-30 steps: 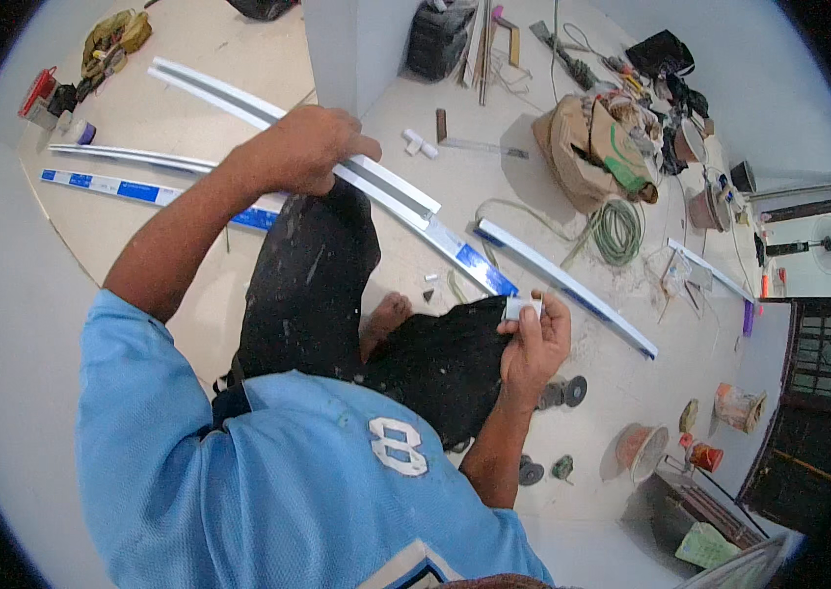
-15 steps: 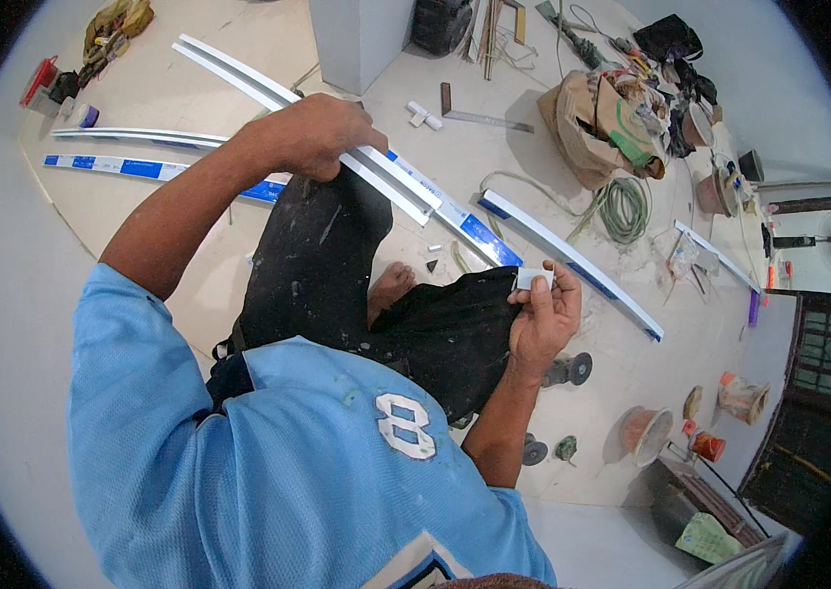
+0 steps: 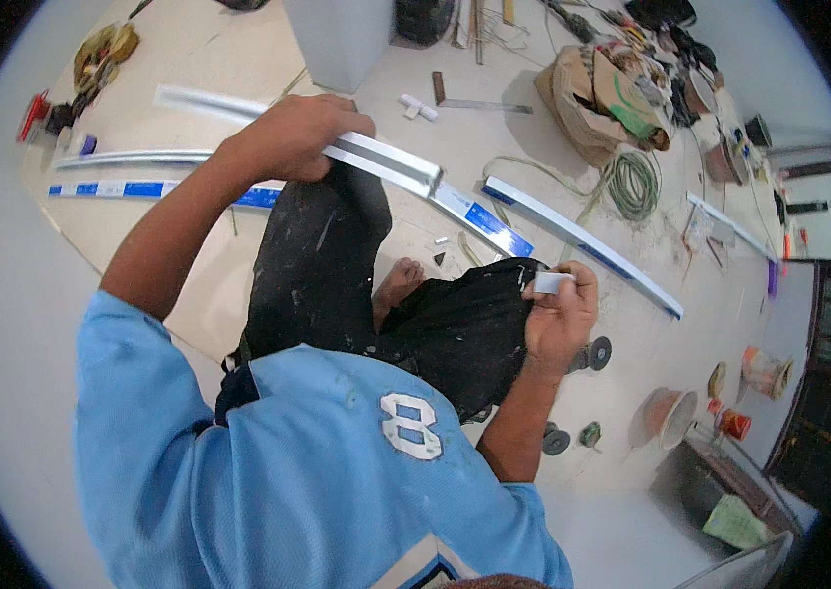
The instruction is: The person assembles a metal frame by cutting aluminum profiles, grinding edges, drilling holes, and fastening components with a rivet gun. They handle small metal connectors and use various power tools to complete the assembly.
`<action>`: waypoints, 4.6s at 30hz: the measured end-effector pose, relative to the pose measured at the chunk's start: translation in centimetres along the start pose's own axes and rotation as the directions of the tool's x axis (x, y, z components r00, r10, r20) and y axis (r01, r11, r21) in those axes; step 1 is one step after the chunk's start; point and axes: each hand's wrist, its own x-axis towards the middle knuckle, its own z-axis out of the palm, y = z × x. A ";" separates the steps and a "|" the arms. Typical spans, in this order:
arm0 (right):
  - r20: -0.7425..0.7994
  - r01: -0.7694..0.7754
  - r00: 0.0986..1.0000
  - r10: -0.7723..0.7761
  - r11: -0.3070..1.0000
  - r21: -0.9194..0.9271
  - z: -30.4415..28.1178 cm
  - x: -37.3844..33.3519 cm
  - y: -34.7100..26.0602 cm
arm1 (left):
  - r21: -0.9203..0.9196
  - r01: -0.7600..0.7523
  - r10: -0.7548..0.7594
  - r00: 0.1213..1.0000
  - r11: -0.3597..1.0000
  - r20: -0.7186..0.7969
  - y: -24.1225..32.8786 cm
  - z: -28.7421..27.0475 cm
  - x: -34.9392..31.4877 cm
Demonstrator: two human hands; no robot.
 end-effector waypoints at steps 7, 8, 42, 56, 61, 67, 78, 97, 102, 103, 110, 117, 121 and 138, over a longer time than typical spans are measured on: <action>-0.270 -0.145 0.950 0.158 0.987 0.067 -13.6 3.6 0.2 | -0.111 0.071 -0.091 0.977 0.991 -0.190 0.3 0.3 -0.6; -0.341 -0.221 0.916 0.210 0.975 0.007 -15.0 4.4 1.4 | -0.151 0.077 -0.109 0.969 0.986 -0.223 0.8 0.3 -0.5; 0.480 0.466 0.748 0.458 0.154 -0.872 11.3 24.8 -18.0 | -0.500 -0.213 -0.120 0.825 0.839 -0.553 3.3 -5.3 4.1; 0.633 0.665 0.627 0.454 0.110 -0.738 19.0 17.3 -19.3 | -0.791 -0.359 0.076 0.925 0.494 -0.373 3.5 -8.9 0.8; 0.644 0.692 0.595 0.482 0.101 -0.715 18.3 18.7 -16.8 | -0.857 -0.291 0.066 0.954 0.424 -0.291 3.0 -9.2 3.8; 0.638 0.695 0.583 0.503 0.099 -0.713 17.0 21.4 -13.9 | -0.835 -0.200 0.040 0.977 0.513 -0.210 2.4 -9.1 6.2; 0.557 0.609 0.409 0.723 0.239 -0.757 15.2 29.6 -8.5 | -0.739 -0.130 -0.021 0.981 0.661 -0.191 4.4 -8.7 10.3; 0.456 0.553 0.807 0.376 -0.207 -0.807 14.5 27.8 -2.6 | -0.777 0.102 -0.227 0.972 0.622 -0.054 -3.0 -7.2 19.0; 0.270 0.312 0.947 0.174 -0.306 -0.899 6.6 22.2 1.2 | -0.798 0.152 -0.224 0.974 0.583 0.022 -2.9 -6.0 20.4; 0.273 0.313 0.948 0.163 -0.321 -0.894 6.2 22.1 1.8 | -0.807 0.176 -0.254 0.967 0.563 0.033 -2.8 -6.0 20.4; 0.292 0.375 0.918 0.270 -0.342 -0.862 7.9 23.3 0.7 | -0.843 0.199 -0.251 0.965 0.500 0.079 -3.4 -7.0 18.5; 0.315 0.439 0.874 0.370 -0.323 -0.838 13.8 24.2 -0.3 | -0.900 0.162 -0.302 0.953 0.404 0.036 -6.6 -8.6 16.0; 0.386 0.482 0.873 0.299 -0.397 -0.781 15.7 23.6 0.3 | -0.879 0.205 -0.377 0.926 0.430 0.032 -8.2 -7.9 14.6; 0.440 0.651 0.758 0.481 -0.532 -0.541 22.3 22.7 -6.3 | -0.984 0.138 -0.252 0.962 0.114 0.105 -11.9 -7.4 12.8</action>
